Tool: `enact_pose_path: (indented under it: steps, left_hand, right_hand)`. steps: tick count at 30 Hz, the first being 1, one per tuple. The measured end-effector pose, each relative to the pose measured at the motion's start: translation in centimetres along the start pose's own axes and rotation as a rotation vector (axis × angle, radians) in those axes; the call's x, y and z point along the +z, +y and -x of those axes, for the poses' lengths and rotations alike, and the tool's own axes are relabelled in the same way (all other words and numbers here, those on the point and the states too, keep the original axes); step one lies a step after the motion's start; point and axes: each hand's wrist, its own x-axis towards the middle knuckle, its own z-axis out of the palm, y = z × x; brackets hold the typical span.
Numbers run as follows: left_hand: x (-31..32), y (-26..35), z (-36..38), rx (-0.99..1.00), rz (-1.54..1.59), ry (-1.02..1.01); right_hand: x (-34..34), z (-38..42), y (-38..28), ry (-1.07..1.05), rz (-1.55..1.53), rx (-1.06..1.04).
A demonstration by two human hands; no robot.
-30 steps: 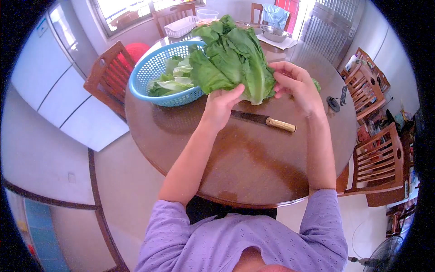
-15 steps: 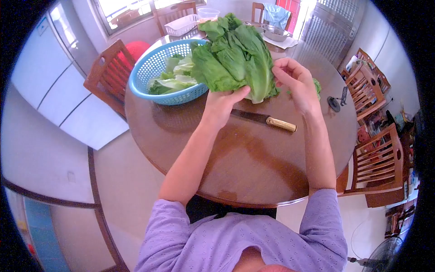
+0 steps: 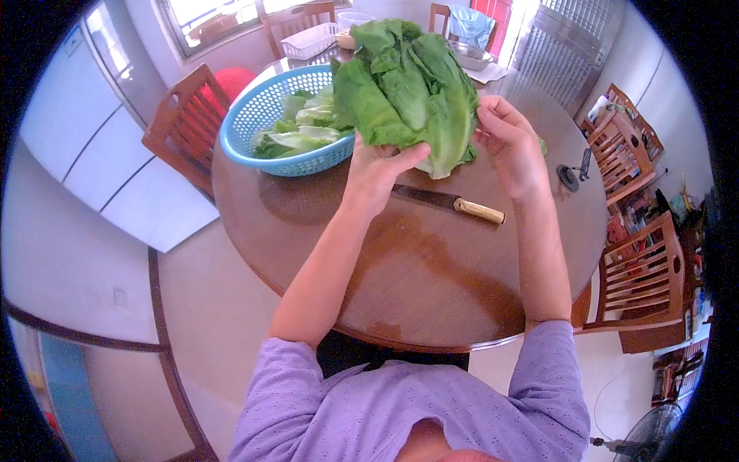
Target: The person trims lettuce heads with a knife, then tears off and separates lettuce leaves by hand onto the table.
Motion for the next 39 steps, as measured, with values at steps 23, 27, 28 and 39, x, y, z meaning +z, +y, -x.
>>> enact_pose_path:
  steps: [23,27,28,39]
  left_hand:
    - [0.9,0.8,0.6,-0.1,0.043,0.107]
    - [0.5,0.5,0.5,-0.12,0.049,0.15]
    - [0.4,0.5,0.4,-0.11,0.055,0.149]
    - [-0.1,0.5,0.4,0.0,0.05,0.19]
  right_hand:
    - [1.5,0.7,-0.9,-0.03,0.032,-0.108]
    - [1.4,0.6,-1.2,-0.08,-0.128,-0.103]
    - [1.3,0.6,-1.1,-0.098,-0.136,-0.113]
    - [0.9,0.6,-1.1,-0.224,-0.052,-0.091]
